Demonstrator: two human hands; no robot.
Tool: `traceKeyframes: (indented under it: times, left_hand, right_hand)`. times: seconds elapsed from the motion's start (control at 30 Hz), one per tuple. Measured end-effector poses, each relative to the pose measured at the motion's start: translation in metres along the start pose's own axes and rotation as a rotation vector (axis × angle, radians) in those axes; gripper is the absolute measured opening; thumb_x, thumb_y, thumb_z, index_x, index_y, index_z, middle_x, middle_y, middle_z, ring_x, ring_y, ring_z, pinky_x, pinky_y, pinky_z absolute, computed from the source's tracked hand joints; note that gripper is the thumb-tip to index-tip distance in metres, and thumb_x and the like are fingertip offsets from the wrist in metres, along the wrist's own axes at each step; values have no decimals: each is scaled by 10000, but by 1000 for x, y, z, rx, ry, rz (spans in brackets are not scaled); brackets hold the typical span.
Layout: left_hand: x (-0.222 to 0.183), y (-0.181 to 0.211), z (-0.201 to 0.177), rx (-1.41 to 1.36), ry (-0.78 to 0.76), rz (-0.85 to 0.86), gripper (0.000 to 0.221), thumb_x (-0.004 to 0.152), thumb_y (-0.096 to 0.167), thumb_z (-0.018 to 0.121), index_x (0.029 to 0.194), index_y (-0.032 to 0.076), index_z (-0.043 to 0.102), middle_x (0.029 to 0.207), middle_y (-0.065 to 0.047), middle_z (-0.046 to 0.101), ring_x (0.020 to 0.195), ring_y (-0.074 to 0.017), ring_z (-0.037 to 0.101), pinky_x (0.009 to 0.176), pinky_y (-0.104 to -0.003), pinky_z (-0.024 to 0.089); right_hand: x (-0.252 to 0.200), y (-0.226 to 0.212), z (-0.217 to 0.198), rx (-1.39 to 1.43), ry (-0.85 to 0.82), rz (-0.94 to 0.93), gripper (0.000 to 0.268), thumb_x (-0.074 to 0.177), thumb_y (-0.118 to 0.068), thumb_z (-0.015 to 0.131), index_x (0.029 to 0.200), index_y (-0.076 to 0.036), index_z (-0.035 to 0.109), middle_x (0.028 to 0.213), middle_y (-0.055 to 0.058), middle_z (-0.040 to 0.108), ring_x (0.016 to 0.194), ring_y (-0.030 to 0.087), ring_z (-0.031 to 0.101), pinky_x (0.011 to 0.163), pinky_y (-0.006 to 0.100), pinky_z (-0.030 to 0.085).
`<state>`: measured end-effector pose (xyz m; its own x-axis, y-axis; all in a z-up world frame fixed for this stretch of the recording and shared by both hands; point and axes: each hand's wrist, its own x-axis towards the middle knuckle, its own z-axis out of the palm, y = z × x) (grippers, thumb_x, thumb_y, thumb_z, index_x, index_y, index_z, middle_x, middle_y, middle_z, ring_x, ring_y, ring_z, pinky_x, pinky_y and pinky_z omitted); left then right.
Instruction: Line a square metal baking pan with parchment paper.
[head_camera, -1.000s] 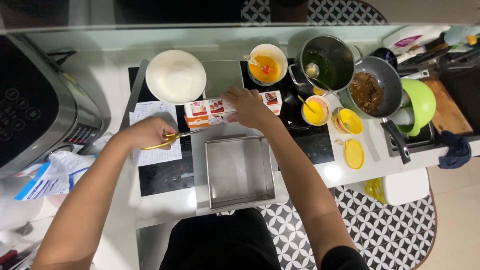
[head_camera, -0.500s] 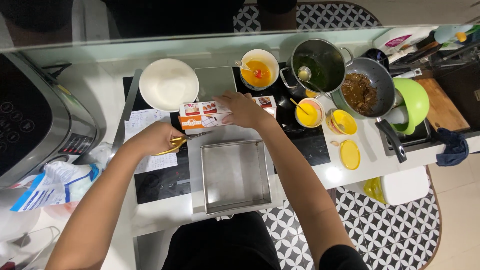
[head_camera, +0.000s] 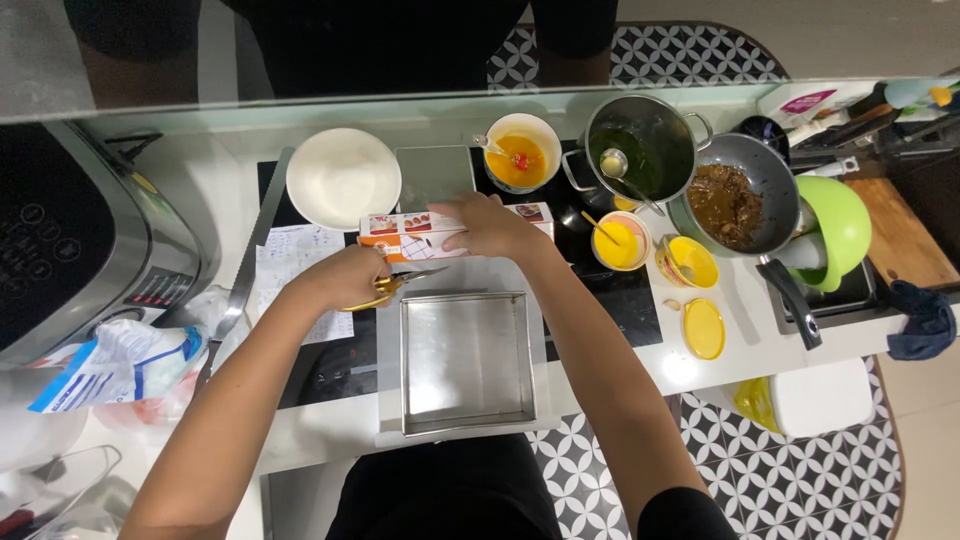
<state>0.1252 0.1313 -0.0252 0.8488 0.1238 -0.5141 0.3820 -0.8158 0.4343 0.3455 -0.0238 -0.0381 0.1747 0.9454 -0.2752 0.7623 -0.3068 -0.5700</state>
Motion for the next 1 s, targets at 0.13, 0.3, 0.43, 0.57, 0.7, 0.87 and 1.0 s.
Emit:
traceKeyframes:
  times: [0.13, 0.3, 0.43, 0.57, 0.7, 0.87, 1.0]
  left_hand:
    - [-4, 0, -5, -63, -3, 51, 251, 707, 226, 802, 828, 9, 770, 873, -182, 729, 814, -316, 717, 721, -423, 541]
    - [5, 12, -7, -14, -23, 8, 254, 819, 242, 728, 862, -4, 772, 889, -188, 728, 818, -324, 716, 734, -419, 541]
    - [12, 22, -10, 15, -59, -22, 283, 812, 250, 726, 868, -24, 763, 865, -191, 733, 793, -326, 720, 726, -427, 547]
    - [6, 41, -19, 41, -121, -86, 304, 787, 270, 743, 878, -19, 767, 846, -194, 745, 787, -318, 727, 727, -426, 548]
    - [21, 38, -7, 111, -128, -74, 328, 849, 301, 713, 898, -19, 764, 858, -188, 739, 795, -312, 727, 729, -422, 553]
    - [28, 48, -13, 151, -137, -30, 317, 854, 294, 719, 935, -13, 735, 849, -172, 735, 770, -299, 732, 695, -414, 564]
    - [14, 65, -32, -12, -234, -135, 319, 786, 264, 771, 941, -12, 732, 808, -179, 739, 714, -317, 743, 636, -428, 579]
  right_hand:
    - [6, 15, 6, 17, 69, -62, 732, 788, -252, 877, 1451, -157, 580, 1417, 221, 489, 1257, 368, 522, 1084, 484, 362]
    - [-12, -14, -25, 357, -62, 47, 694, 812, -186, 800, 1453, -140, 539, 1355, 116, 529, 1027, 241, 728, 743, 304, 659]
    - [-9, -2, -24, 302, -57, -35, 675, 831, -188, 799, 1453, -139, 539, 1265, 111, 579, 1009, 229, 685, 679, 299, 646]
    - [-7, 5, -21, 335, -74, -3, 674, 839, -208, 791, 1459, -155, 531, 1290, 103, 552, 1029, 214, 675, 707, 285, 656]
    - [-4, 8, -18, 295, -79, -17, 660, 853, -244, 790, 1462, -172, 546, 1297, 97, 570, 1014, 242, 695, 721, 313, 632]
    - [1, 11, -16, 286, -123, 21, 664, 839, -264, 765, 1461, -194, 541, 1311, 83, 577, 1005, 260, 712, 725, 341, 639]
    - [14, 38, 2, 232, -40, -132, 637, 873, -271, 808, 1451, -148, 569, 1288, 116, 587, 1077, 265, 661, 767, 338, 618]
